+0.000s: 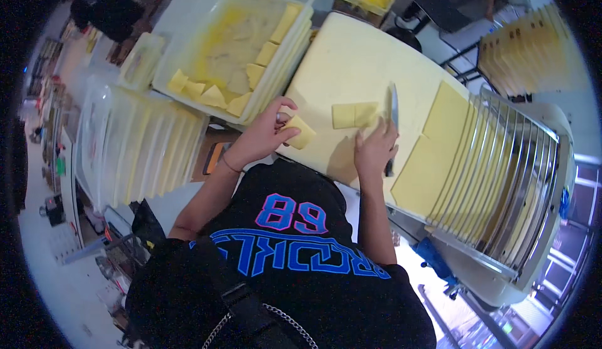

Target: Cutting and folding thin sheets of dough on a bakery workbench.

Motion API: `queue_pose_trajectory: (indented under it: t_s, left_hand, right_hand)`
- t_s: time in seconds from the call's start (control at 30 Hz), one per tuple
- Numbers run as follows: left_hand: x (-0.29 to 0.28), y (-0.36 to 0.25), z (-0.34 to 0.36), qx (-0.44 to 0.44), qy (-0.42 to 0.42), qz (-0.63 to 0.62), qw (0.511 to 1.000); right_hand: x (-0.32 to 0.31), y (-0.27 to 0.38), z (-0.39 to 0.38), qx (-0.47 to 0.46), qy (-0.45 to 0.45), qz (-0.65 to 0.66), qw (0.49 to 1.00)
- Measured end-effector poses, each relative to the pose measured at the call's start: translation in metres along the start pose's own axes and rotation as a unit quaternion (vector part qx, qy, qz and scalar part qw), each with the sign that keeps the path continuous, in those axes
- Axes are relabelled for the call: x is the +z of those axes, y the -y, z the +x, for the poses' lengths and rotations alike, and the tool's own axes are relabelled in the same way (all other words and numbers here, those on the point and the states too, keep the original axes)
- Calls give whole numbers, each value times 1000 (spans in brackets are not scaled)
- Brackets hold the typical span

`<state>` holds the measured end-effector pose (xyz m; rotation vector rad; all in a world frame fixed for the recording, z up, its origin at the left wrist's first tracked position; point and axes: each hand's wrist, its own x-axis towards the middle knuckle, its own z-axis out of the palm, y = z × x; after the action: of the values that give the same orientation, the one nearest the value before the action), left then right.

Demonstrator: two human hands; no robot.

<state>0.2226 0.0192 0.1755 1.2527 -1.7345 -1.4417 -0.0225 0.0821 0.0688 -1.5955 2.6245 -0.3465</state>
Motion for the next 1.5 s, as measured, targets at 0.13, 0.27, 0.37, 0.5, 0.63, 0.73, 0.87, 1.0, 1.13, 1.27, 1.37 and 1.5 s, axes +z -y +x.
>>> queue_pose_trajectory:
  t_s: [0.13, 0.27, 0.37, 0.5, 0.63, 0.73, 0.87, 1.0, 1.13, 1.27, 1.37, 1.5]
  left_hand:
    - [-23, -18, -20, -43, -34, -96, 994]
    - [-38, -28, -14, 19, -85, -63, 994]
    - [-76, -33, 8, 46, -92, -32, 994]
    - [-136, -8, 39, 12, -97, -26, 995]
    - [-161, 35, 60, -19, -89, 37, 995]
    - [-175, 74, 71, -9, -81, 166, 983]
    - [-160, 59, 78, 15, -107, 283, 953]
    - [-133, 48, 78, 194, -217, 407, 866]
    - [-79, -22, 51, 106, -109, 148, 977]
    - [-30, -39, 42, 143, -59, 61, 986]
    - [-50, -30, 56, -20, 36, -116, 992]
    - [-97, -6, 80, -27, 37, -141, 989]
  right_hand:
    - [21, 29, 15, -135, 21, 70, 988]
    - [37, 42, 27, -176, 51, 42, 982]
    - [50, 32, 27, -176, 39, 57, 982]
    - [63, 25, 25, -193, 14, 73, 978]
    - [49, 26, 26, -206, -23, 84, 975]
    - [42, 37, 31, -213, 1, 121, 970]
    - [64, 21, 42, -182, 10, 145, 972]
    - [34, 28, 48, -219, -35, 196, 955]
    - [-25, 56, 46, -134, 61, 320, 936]
    - [-68, 96, 37, -18, 161, 580, 798]
    - [-95, 118, 36, -24, 139, 648, 749]
    - [-52, 82, 52, -24, 100, 613, 783]
